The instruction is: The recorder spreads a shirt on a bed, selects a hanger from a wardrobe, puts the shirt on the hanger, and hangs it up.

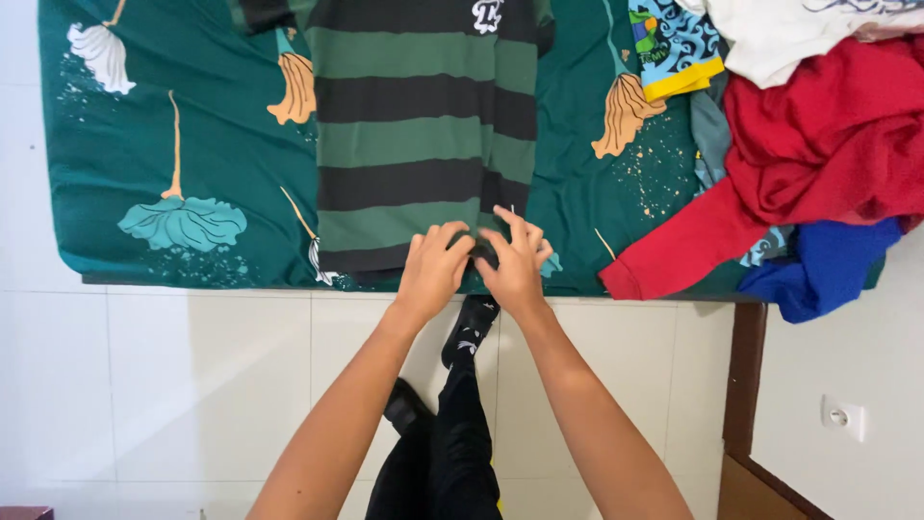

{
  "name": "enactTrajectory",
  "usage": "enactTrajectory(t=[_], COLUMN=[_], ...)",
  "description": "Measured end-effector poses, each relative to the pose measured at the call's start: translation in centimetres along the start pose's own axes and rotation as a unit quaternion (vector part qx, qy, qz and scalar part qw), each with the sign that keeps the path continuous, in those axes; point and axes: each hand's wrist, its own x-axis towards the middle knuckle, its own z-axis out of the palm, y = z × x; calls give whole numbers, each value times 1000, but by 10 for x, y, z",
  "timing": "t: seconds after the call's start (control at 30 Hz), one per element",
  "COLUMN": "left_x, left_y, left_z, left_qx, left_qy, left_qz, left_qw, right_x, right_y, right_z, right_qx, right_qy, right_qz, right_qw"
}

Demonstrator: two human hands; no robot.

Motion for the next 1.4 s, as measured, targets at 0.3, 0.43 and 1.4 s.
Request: enactTrajectory(t=[0.3, 0.43, 1.4], left_x=[5, 4, 28], left_y=[-36, -57, -152], left_z=[-26, -37, -16], left_qx=[72, 77, 157], left_qy=[17, 50, -80], left_qz=[-99, -152, -153], left_qw=[992, 984, 972], right_x=[24, 35, 95], right_y=[-7, -1, 43], right_z=[-21, -34, 38], right_qx=[23, 34, -56], right_qy=[58, 89, -150], right_qz=[-65, -28, -30], right_qw=[996, 995, 987])
